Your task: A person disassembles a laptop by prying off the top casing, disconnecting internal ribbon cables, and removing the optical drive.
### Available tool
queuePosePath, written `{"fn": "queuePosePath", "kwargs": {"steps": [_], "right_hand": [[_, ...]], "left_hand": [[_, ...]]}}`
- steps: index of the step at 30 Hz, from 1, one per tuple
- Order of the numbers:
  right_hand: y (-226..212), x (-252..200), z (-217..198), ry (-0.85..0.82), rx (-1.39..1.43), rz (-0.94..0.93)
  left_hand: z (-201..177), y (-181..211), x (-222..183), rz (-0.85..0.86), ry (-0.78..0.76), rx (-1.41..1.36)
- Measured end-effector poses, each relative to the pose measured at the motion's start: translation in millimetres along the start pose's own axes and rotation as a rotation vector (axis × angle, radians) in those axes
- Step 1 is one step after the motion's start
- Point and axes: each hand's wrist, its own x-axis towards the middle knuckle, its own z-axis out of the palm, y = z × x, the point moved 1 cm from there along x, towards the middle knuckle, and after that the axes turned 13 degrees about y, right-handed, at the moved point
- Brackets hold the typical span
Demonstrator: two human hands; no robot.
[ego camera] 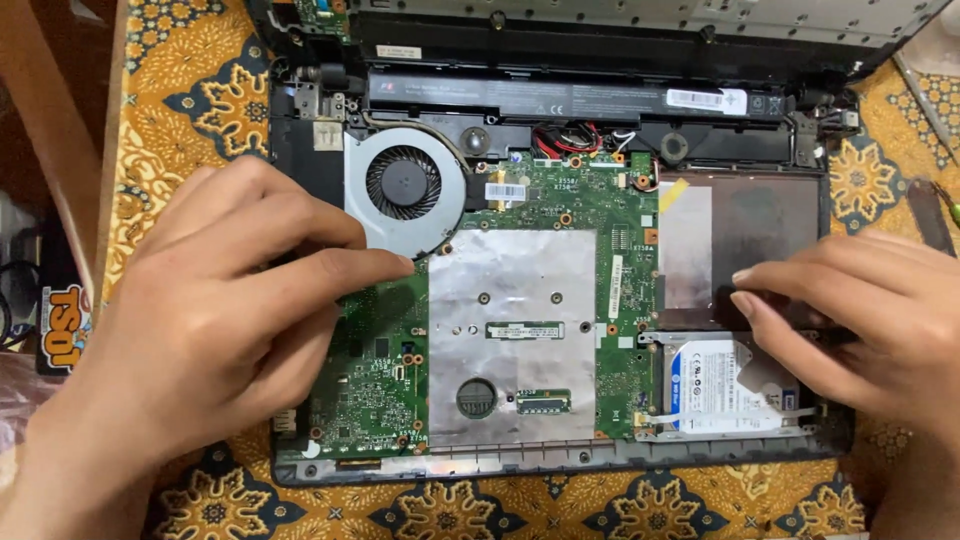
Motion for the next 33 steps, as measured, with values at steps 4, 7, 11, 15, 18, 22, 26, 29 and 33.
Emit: {"fn": "queuePosePath", "kwargs": {"steps": [4, 7, 11, 15, 18, 22, 26, 29, 33], "right_hand": [[0.6, -1.1, 0.5, 0.001, -0.025, 0.037], [-6.3, 4.9, -0.2, 0.044, 0.071, 0.060], [-5.9, 7.2, 1.8, 0.014, 0.191, 0.100], [3.3, 4.2, 4.9, -0.070, 0.232, 0.062], [5.9, 3.8, 3.2, -0.084, 0.230, 0.100], [7.3, 3.3, -1.9, -0.099, 0.230, 0.180], [13.2, 3.7, -4.1, -0.163, 0.246, 0.223], [15.0, 2.2, -3.5, -0.175, 0.235, 0.274], [14.9, 4.2, -4.7, -0.237, 0.205, 0.324]], "left_hand": [[1.2, -0.7, -0.4, 0.001, -0.003, -0.021], [3.4, 0.7, 0.9, 0.020, -0.006, -0.031], [8.1, -1.2, -1.4, 0.014, -0.029, -0.039], [17.6, -0.3, -3.3, 0.092, -0.029, -0.046], [28.6, 7.4, -5.1, 0.176, -0.048, -0.061], [46.6, 26.9, -4.7, 0.245, -0.099, -0.127], [63.3, 56.2, 1.9, 0.264, -0.213, -0.188], [71.0, 69.9, 10.1, 0.341, -0.219, -0.114], [79.9, 74.5, 18.7, 0.408, -0.255, -0.049]]}}
